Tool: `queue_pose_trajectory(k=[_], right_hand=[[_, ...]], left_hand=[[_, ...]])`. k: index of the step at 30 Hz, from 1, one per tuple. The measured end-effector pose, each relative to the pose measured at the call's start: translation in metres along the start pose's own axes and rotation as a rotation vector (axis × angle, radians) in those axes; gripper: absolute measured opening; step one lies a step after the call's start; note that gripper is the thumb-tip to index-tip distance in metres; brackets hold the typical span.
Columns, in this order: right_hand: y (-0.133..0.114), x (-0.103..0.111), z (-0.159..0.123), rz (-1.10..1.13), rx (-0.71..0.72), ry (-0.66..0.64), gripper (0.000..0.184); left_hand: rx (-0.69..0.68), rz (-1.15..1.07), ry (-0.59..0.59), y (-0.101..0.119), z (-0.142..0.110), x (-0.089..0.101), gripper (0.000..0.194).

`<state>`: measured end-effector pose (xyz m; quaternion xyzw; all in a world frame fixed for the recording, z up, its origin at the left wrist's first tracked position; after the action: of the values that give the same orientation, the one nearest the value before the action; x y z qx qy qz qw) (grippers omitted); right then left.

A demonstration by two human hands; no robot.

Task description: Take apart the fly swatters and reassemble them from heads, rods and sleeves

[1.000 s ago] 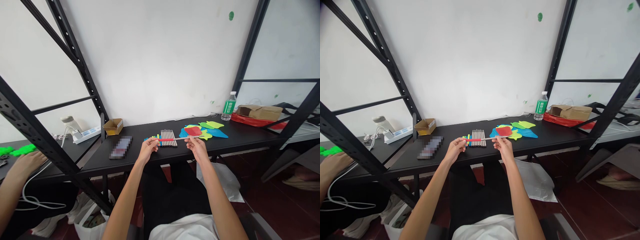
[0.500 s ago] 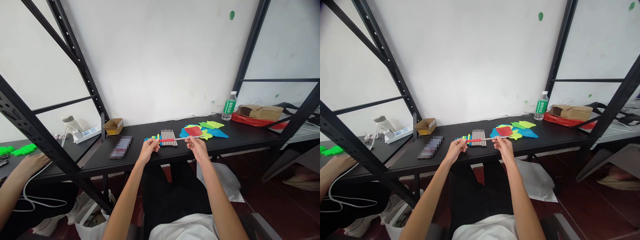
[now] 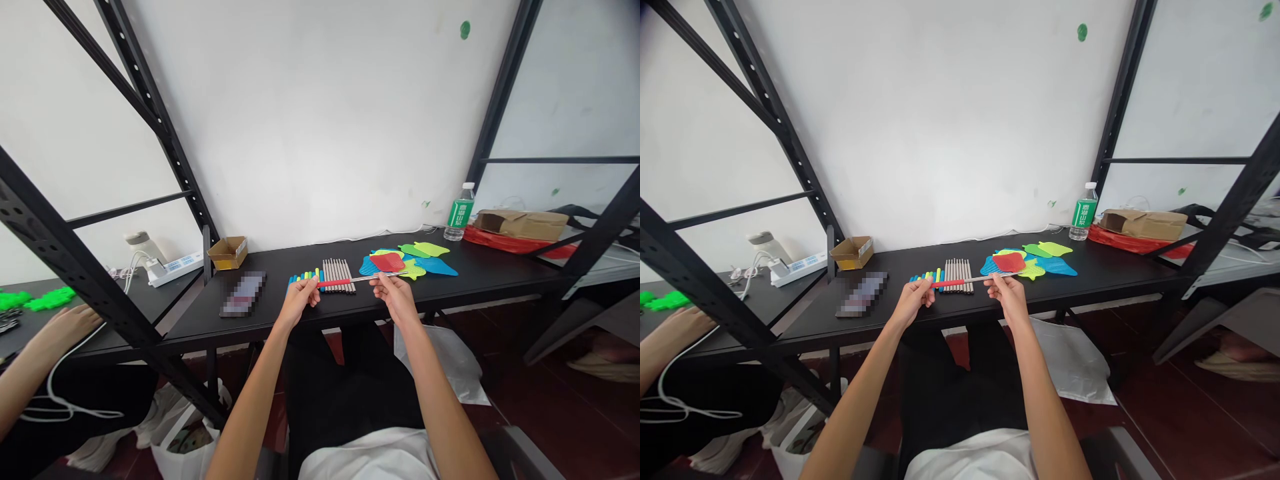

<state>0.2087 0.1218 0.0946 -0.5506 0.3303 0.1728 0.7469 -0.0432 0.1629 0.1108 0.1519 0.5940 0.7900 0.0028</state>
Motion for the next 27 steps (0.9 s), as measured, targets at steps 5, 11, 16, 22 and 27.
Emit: queue_pose_trajectory(k=[5, 11, 16, 22, 27], right_hand=[[0.0005, 0.0008, 0.0001, -0.016, -0.001, 0.000, 0.034], [0.0015, 0.0010, 0.0005, -0.015, -0.006, -0.001, 0.036], [0.0003, -0.0014, -0.0007, -0.015, -0.002, 0.010, 0.038], [0.0012, 0.0004, -0.0006, -0.021, -0.006, 0.007, 0.038], [0.0013, 0.0008, -0.0001, -0.042, 0.002, 0.007, 0.038]], left_hand=[[0.006, 0.037, 0.011, -0.0011, -0.0002, -0.0001, 0.053], [0.025, 0.060, 0.009, -0.0005, -0.0004, 0.0002, 0.056], [0.029, 0.078, 0.016, -0.0008, 0.0000, 0.0002, 0.059], [0.023, 0.093, 0.019, -0.0006, 0.0001, 0.0001, 0.060], [0.023, 0.096, 0.008, 0.0004, -0.0004, 0.0002, 0.059]])
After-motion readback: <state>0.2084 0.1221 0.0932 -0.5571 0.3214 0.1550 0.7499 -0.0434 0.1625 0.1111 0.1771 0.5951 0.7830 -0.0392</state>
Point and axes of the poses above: each hand's wrist, its own z-axis towards the middle knuckle, its own x-axis out of the back of the hand, y = z × x, the point moved 2 cm from there along z, towards the middle knuckle, and after that the axes turned 15 degrees about z, right-handed, at the moved point
